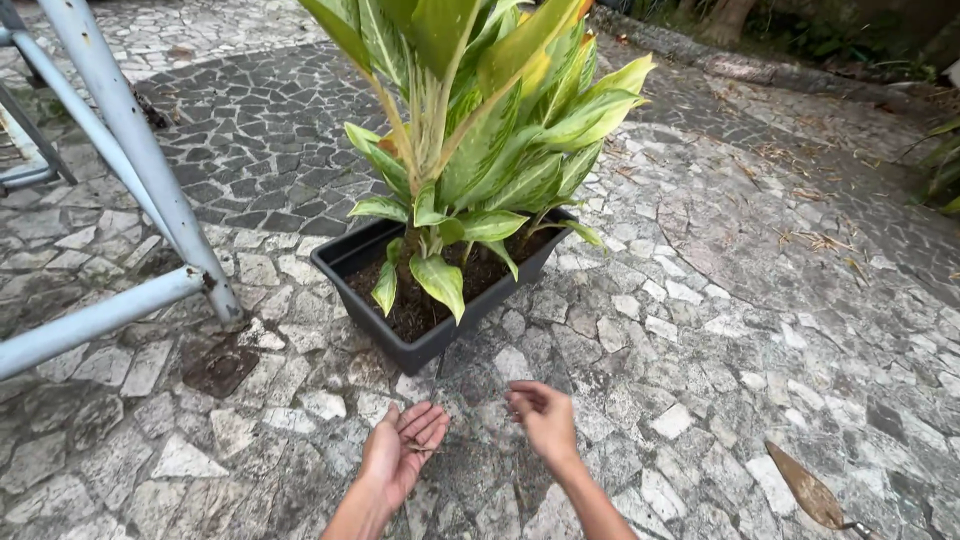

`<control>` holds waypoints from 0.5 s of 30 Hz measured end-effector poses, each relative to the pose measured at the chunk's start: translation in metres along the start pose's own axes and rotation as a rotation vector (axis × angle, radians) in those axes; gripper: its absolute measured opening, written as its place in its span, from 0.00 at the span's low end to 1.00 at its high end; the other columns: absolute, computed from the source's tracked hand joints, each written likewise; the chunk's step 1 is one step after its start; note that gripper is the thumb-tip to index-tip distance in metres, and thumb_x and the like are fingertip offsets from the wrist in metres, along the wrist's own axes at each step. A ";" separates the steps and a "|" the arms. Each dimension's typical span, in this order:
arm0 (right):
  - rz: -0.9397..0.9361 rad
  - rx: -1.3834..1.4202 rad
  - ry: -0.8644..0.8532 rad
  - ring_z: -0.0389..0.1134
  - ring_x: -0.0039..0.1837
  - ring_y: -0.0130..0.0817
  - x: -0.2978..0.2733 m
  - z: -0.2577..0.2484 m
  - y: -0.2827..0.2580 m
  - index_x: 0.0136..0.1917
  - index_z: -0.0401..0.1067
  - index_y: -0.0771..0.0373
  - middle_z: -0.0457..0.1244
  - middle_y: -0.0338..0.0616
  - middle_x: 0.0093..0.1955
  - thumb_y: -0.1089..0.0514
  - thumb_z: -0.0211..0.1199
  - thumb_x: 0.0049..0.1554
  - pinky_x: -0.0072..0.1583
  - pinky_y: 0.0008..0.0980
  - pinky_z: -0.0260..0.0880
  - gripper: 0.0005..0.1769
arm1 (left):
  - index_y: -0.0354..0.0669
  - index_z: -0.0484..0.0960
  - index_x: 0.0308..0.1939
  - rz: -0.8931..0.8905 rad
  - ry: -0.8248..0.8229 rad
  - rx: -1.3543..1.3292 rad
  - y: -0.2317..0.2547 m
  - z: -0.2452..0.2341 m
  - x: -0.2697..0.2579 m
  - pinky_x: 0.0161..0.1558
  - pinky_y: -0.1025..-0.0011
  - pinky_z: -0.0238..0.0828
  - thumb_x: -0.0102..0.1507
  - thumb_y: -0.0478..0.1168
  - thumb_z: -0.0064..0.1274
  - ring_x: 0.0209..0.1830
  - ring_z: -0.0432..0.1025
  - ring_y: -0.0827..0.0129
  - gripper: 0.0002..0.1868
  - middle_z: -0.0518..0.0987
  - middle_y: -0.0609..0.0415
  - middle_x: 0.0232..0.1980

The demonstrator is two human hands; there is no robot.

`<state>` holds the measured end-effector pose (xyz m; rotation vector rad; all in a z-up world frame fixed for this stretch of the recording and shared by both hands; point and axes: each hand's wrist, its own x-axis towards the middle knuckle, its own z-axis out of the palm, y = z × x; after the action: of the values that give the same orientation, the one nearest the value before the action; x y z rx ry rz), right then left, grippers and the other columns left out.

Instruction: Sweep dry leaves and collect debris into a dustpan and trash bag in a backyard garden area.

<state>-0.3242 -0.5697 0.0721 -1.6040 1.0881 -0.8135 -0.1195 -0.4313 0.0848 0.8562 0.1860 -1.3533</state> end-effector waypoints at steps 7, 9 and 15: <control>0.127 0.074 0.061 0.73 0.44 0.32 -0.003 -0.036 0.063 0.55 0.79 0.70 0.74 0.50 0.47 0.67 0.66 0.56 0.47 0.31 0.77 0.13 | 0.28 0.69 0.64 -0.004 0.029 0.105 0.002 0.023 -0.026 0.58 0.61 0.77 0.75 0.51 0.19 0.58 0.76 0.53 0.32 0.77 0.35 0.61; 0.220 -0.006 0.005 0.73 0.42 0.32 -0.015 -0.037 0.056 0.55 0.80 0.68 0.74 0.49 0.45 0.66 0.66 0.56 0.47 0.31 0.76 0.13 | 0.28 0.69 0.66 0.022 0.027 0.128 -0.002 0.015 -0.012 0.56 0.64 0.78 0.75 0.46 0.26 0.53 0.74 0.59 0.27 0.77 0.36 0.59; 0.323 0.062 -0.123 0.73 0.43 0.29 -0.044 -0.020 0.024 0.55 0.79 0.65 0.73 0.49 0.46 0.66 0.64 0.57 0.48 0.29 0.79 0.13 | 0.31 0.69 0.68 0.052 -0.010 0.140 -0.009 0.018 -0.012 0.54 0.70 0.77 0.69 0.28 0.39 0.53 0.73 0.61 0.22 0.74 0.35 0.61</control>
<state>-0.3643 -0.5379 0.0549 -1.3621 1.1820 -0.5216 -0.1364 -0.4331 0.1001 0.9647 0.0617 -1.3327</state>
